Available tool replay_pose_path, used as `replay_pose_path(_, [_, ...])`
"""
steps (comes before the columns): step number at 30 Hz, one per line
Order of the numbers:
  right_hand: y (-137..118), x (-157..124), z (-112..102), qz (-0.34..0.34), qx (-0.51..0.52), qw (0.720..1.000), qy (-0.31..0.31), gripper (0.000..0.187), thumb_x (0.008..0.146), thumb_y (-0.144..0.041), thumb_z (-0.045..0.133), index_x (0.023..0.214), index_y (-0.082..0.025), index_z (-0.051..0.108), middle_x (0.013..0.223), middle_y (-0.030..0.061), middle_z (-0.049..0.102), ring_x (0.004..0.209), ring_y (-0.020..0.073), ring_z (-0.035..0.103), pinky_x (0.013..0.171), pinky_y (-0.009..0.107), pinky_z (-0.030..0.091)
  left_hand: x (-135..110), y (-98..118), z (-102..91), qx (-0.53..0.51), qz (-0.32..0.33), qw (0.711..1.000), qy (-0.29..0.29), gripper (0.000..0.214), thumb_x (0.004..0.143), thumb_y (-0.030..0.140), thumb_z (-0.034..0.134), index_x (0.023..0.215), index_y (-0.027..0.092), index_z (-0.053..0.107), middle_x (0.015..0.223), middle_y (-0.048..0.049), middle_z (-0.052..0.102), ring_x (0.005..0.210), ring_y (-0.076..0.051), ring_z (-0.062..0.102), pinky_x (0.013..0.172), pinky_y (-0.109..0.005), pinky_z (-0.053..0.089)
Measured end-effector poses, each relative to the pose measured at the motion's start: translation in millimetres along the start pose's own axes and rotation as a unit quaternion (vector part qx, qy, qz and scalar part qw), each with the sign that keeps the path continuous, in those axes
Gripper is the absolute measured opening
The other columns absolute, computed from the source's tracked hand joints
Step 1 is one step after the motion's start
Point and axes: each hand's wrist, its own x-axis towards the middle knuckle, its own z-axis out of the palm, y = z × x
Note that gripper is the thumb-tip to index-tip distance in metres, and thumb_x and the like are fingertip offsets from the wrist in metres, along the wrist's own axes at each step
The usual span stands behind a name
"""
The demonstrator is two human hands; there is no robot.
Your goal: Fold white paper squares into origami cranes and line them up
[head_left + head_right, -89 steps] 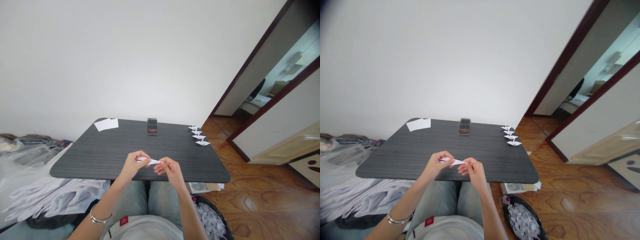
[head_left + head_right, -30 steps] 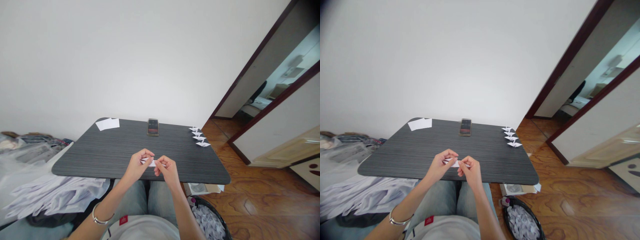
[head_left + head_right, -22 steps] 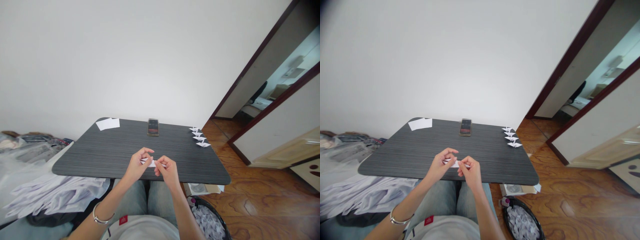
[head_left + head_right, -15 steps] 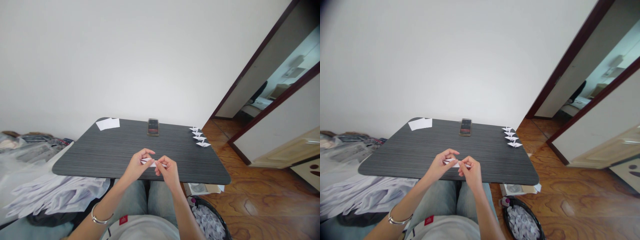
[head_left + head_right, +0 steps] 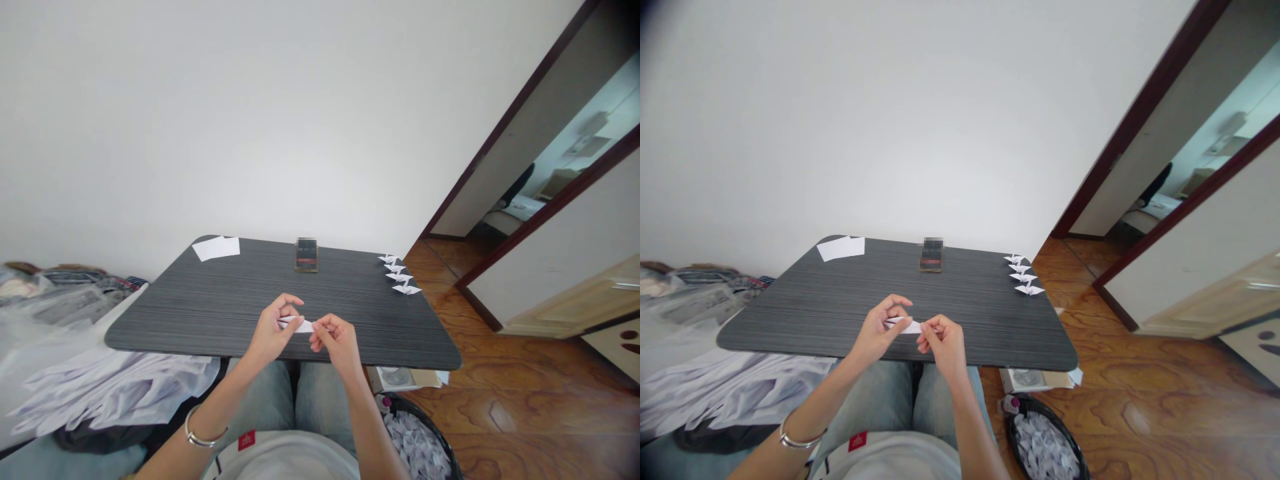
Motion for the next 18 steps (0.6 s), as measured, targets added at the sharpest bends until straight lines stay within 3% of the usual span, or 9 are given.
replay_pose_path(12, [-5,2,-5,0.01,-0.056,0.998,-0.007,0.022,0.072,-0.035,0.058,0.065,-0.014,0.058,0.05,0.0015,0.063,0.042,0.011,0.058,0.041,0.019,0.046,1,-9,0.9,-0.039,-0.032,0.999,-0.003,0.026,0.076,0.032,0.053,0.096,0.016,0.048,0.055,0.0068,0.045,0.048,-0.008,0.041,0.049,-0.019,0.03])
replay_pose_path(18, [-1,4,-7,0.023,-0.03,0.999,-0.01,0.023,0.069,-0.036,0.062,0.068,-0.013,0.061,0.051,0.0018,0.064,0.042,0.0109,0.058,0.041,0.019,0.047,3,-12,-4.1,0.019,-0.038,0.999,-0.028,0.028,0.066,0.026,0.065,0.089,0.013,0.053,0.056,0.0056,0.05,0.047,-0.006,0.04,0.049,-0.019,0.028])
